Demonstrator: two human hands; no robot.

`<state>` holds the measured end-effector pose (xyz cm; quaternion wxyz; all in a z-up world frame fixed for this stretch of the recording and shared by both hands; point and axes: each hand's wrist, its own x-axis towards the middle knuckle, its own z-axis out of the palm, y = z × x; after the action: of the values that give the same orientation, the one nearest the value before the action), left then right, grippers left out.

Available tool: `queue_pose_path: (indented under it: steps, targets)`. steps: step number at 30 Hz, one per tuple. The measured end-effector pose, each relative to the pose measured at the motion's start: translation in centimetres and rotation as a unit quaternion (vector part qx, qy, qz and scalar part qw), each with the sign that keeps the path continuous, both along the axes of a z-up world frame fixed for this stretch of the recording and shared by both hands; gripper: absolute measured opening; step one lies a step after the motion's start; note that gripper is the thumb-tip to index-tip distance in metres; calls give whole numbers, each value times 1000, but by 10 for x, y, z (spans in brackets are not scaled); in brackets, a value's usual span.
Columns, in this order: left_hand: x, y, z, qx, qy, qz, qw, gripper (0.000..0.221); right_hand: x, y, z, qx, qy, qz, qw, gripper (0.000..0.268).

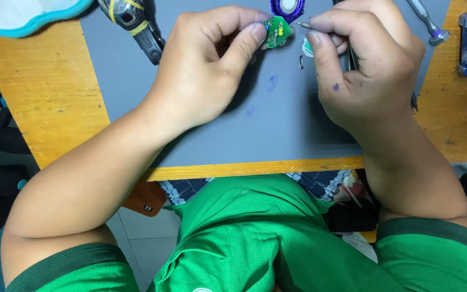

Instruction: The person is using precision tools like tweezers to assemble and inspect small electronic components, specifically a circuit board, into a watch housing.

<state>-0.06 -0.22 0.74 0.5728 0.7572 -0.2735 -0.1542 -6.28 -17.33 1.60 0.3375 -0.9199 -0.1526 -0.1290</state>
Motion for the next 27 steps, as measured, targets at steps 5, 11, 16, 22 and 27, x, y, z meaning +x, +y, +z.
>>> queue_pose_path:
  steps: [5, 11, 16, 22, 27]
  targets:
    - [0, 0, 1, -6, 6, 1, 1000, 12, 1, 0, 0, 11, 5, 10, 1000, 5]
    - [-14, 3, 3, 186, -355, 14, 916, 11, 0, 2, -1, 13, 2, 25, 1000, 4]
    - [-17, 2, -5, 233, -351, -10, 907, 12, 3, 5, -3, -8, 2, 73, 997, 4]
    - [-15, 2, 0, 220, -279, -14, 935, 22, 4, 9, -9, -24, 9, 85, 996, 5]
    - [-14, 1, -4, 229, -266, -10, 936, 30, 3, 11, -12, -41, 8, 83, 996, 2]
